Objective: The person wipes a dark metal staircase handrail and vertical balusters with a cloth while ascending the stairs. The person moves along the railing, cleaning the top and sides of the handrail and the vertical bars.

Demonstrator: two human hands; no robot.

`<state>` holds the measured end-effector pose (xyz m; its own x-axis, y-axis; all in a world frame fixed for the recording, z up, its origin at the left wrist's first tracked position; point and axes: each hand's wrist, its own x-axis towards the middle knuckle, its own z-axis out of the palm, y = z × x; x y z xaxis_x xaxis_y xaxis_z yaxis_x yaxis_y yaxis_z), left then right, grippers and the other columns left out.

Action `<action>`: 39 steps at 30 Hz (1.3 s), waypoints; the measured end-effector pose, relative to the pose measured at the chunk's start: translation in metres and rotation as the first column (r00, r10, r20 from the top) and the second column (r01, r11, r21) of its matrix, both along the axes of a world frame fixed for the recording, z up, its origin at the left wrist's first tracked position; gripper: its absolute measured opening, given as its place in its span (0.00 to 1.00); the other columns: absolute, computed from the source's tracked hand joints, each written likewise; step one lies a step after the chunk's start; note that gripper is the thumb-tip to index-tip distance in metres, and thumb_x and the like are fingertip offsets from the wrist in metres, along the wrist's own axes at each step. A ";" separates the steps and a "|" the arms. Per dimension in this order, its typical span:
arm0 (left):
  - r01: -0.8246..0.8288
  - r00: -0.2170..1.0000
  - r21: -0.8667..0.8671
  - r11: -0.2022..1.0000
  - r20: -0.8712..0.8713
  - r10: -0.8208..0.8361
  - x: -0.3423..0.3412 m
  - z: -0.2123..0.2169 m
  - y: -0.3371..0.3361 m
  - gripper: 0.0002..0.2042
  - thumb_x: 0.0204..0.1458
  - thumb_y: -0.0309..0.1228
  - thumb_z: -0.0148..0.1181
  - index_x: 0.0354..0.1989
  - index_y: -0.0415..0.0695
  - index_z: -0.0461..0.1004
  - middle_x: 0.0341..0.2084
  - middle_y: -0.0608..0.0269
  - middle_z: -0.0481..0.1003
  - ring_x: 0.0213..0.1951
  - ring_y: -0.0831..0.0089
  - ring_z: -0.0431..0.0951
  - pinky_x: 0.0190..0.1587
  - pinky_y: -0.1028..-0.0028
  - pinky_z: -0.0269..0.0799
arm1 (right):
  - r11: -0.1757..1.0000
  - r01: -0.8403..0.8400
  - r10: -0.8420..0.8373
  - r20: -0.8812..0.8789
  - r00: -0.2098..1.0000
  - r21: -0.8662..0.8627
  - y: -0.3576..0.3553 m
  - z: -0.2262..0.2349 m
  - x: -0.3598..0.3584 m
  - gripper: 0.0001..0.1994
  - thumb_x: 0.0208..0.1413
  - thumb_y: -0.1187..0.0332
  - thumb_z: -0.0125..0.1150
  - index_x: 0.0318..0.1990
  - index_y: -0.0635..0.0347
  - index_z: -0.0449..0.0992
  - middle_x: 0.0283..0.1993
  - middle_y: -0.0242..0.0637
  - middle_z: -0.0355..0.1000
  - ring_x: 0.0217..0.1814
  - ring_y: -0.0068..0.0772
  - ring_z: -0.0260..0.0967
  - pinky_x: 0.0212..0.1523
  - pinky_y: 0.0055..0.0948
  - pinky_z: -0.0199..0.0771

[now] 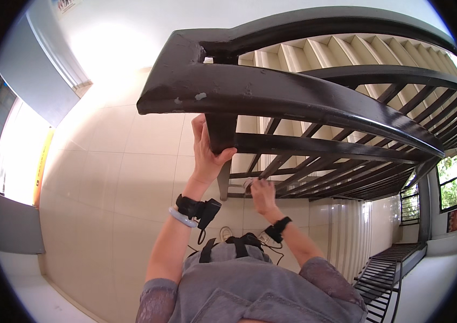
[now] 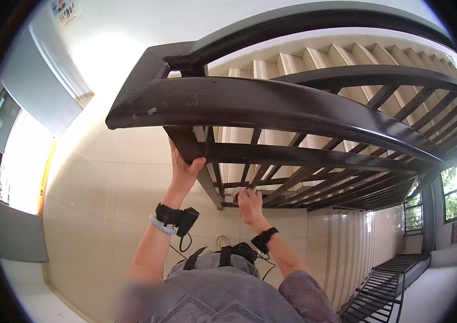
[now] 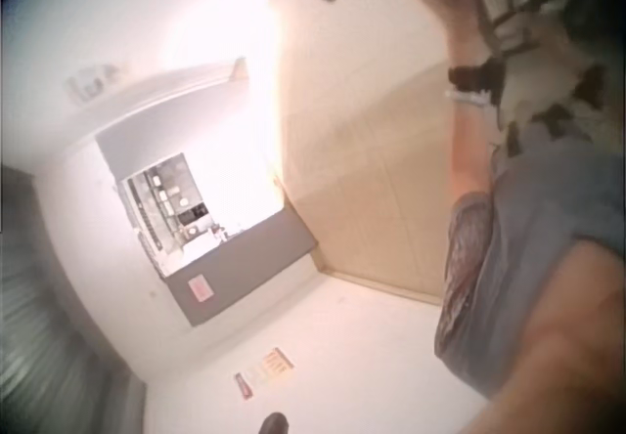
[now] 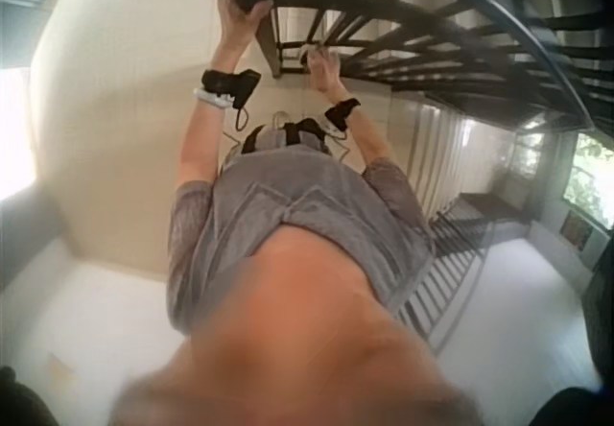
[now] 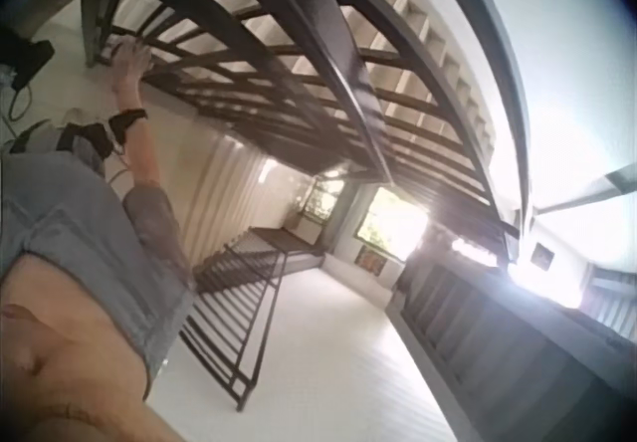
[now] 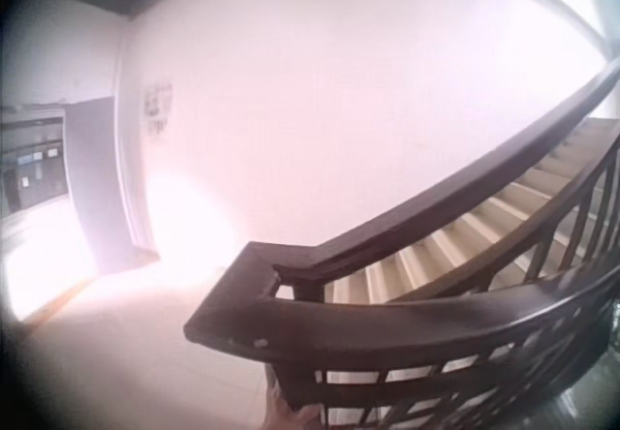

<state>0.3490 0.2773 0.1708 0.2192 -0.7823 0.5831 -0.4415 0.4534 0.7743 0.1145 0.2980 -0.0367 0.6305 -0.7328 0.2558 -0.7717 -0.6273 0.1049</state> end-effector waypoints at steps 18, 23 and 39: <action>-0.038 0.998 -0.061 0.997 0.040 0.040 0.010 -0.031 -0.009 0.42 0.46 0.58 0.64 0.62 0.40 0.63 0.61 0.47 0.59 0.65 0.45 0.53 0.65 0.54 0.52 | 0.931 0.163 -0.360 0.760 0.541 0.325 0.012 0.003 -0.015 0.12 0.47 0.82 0.57 0.40 0.61 0.77 0.45 0.37 0.69 0.47 0.38 0.68 0.49 0.33 0.70; -0.078 0.995 -0.075 0.994 -0.063 0.073 0.015 -0.053 -0.003 0.38 0.49 0.52 0.63 0.63 0.39 0.63 0.68 0.42 0.54 0.72 0.42 0.43 0.69 0.55 0.46 | 0.937 -0.186 -0.348 0.853 -0.389 0.297 -0.011 0.153 -0.010 0.15 0.59 0.80 0.47 0.51 0.60 0.73 0.47 0.31 0.72 0.47 0.24 0.69 0.48 0.24 0.70; -0.149 0.989 -0.186 0.971 -0.025 0.147 0.006 -0.050 -0.009 0.36 0.55 0.61 0.54 0.53 0.34 0.69 0.55 0.43 0.68 0.59 0.42 0.63 0.62 0.53 0.56 | 0.739 0.030 -0.664 0.720 0.204 0.673 -0.064 -0.078 -0.004 0.15 0.58 0.74 0.42 0.43 0.64 0.78 0.34 0.34 0.74 0.31 0.26 0.73 0.30 0.25 0.73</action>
